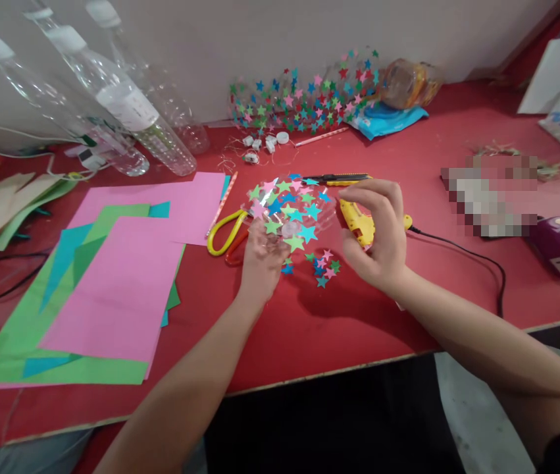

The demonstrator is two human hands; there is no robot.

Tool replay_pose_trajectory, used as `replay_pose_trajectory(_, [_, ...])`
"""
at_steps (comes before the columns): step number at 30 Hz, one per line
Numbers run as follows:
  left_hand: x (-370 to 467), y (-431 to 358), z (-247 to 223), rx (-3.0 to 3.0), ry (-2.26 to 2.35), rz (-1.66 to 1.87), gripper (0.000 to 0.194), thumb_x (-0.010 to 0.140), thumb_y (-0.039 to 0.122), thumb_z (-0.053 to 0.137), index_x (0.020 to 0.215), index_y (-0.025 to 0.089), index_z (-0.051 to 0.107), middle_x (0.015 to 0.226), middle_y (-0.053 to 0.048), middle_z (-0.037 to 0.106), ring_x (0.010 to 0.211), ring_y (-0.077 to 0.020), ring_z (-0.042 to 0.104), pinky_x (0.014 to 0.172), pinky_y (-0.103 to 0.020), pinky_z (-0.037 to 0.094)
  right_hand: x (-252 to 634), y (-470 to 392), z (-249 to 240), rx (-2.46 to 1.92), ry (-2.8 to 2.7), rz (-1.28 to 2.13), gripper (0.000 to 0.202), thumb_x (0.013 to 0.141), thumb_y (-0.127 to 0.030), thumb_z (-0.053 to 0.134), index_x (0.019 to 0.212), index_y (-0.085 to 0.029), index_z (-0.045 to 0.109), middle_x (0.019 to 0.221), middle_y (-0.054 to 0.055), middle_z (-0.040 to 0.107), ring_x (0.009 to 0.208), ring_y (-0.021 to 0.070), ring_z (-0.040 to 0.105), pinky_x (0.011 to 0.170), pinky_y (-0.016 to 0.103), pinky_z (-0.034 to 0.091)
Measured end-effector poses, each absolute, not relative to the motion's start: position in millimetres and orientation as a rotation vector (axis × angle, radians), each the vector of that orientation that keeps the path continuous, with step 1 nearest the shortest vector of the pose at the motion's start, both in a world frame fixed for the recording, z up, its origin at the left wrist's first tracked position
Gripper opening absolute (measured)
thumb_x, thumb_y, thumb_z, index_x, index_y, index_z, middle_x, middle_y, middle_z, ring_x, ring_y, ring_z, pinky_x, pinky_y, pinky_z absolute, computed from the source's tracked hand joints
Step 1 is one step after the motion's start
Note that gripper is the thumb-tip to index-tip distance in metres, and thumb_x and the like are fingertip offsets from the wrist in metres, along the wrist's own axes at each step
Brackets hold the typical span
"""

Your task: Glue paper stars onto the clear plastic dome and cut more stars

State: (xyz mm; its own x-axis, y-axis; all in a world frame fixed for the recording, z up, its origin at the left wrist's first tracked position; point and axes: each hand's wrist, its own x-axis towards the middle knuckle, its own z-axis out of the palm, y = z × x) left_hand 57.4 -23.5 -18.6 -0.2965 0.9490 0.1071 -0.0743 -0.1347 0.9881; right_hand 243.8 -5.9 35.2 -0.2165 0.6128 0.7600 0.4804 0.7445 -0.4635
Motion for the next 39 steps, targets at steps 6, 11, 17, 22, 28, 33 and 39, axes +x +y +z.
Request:
replay_pose_trajectory(6, [41.3, -12.4, -33.5, 1.124, 1.220, 1.472, 0.037, 0.066, 0.030, 0.075, 0.097, 0.026, 0.054, 0.088, 0.000, 0.061, 0.081, -0.0174, 0.067, 0.068, -0.029, 0.055, 240.7, 7.3, 21.8, -0.968, -1.833, 0.752, 0.061, 0.071, -0.006, 0.048, 0.129, -0.023, 0.046, 0.130, 0.011, 0.051, 0.090, 0.0176, 0.065, 0.083, 0.040, 0.056])
replay_pose_trajectory(11, [28.0, -6.6, -44.7, 1.154, 1.321, 1.401, 0.038, 0.069, 0.030, 0.073, 0.103, 0.027, 0.055, 0.088, -0.001, 0.061, 0.079, -0.0191, 0.066, 0.073, -0.038, 0.059, 235.1, 7.4, 17.2, -0.925, -1.752, 1.072, 0.052, 0.078, -0.011, 0.053, 0.127, -0.023, 0.044, 0.131, 0.011, 0.055, 0.092, 0.0160, 0.067, 0.084, 0.036, 0.058])
replay_pose_trajectory(17, [25.7, -1.5, -45.0, 1.212, 1.317, 1.357, 0.064, 0.063, 0.014, 0.073, 0.121, 0.028, 0.051, 0.107, -0.005, 0.062, 0.098, -0.0237, 0.068, 0.082, -0.041, 0.059, 233.6, 10.9, 12.7, -1.030, -1.854, 0.934, 0.051, 0.077, -0.009, 0.051, 0.127, -0.020, 0.047, 0.128, 0.012, 0.058, 0.100, 0.0187, 0.066, 0.085, 0.038, 0.060])
replay_pose_trajectory(22, [22.0, -1.0, -38.5, 1.226, 1.298, 1.327, 0.078, 0.058, 0.005, 0.070, 0.128, 0.027, 0.045, 0.116, -0.009, 0.059, 0.105, -0.0243, 0.066, 0.085, -0.040, 0.058, 234.4, 15.1, 8.1, -1.070, -1.909, 0.869, 0.052, 0.076, -0.008, 0.050, 0.126, -0.021, 0.048, 0.126, 0.011, 0.059, 0.101, 0.0194, 0.066, 0.083, 0.039, 0.061])
replay_pose_trajectory(28, [14.8, -4.1, -20.9, 1.206, 1.230, 1.376, 0.073, 0.055, 0.007, 0.074, 0.120, 0.031, 0.050, 0.114, -0.006, 0.059, 0.096, -0.0217, 0.067, 0.072, -0.033, 0.058, 233.1, 15.1, 8.0, -1.041, -1.902, 0.903, 0.056, 0.072, -0.005, 0.047, 0.125, -0.022, 0.047, 0.129, 0.011, 0.057, 0.102, 0.0186, 0.066, 0.085, 0.039, 0.060])
replay_pose_trajectory(33, [12.7, -5.8, -11.4, 1.204, 1.227, 1.356, 0.072, 0.054, 0.002, 0.066, 0.118, 0.028, 0.047, 0.113, -0.006, 0.060, 0.094, -0.0198, 0.067, 0.072, -0.029, 0.057, 233.9, 15.3, 7.4, -1.005, -1.874, 0.901, 0.053, 0.074, -0.006, 0.047, 0.125, -0.022, 0.046, 0.129, 0.012, 0.056, 0.098, 0.0165, 0.066, 0.085, 0.037, 0.059])
replay_pose_trajectory(39, [-4.3, -6.7, 15.1, 1.021, 1.389, 1.428, 0.052, 0.055, 0.001, 0.062, 0.102, 0.022, 0.053, 0.094, -0.004, 0.065, 0.081, -0.0151, 0.067, 0.065, -0.024, 0.055, 249.0, 14.2, 31.2, -0.972, -1.893, 0.505, 0.019, 0.079, -0.009, 0.051, 0.094, -0.019, 0.057, 0.086, 0.002, 0.061, 0.072, 0.0134, 0.058, 0.067, 0.030, 0.049])
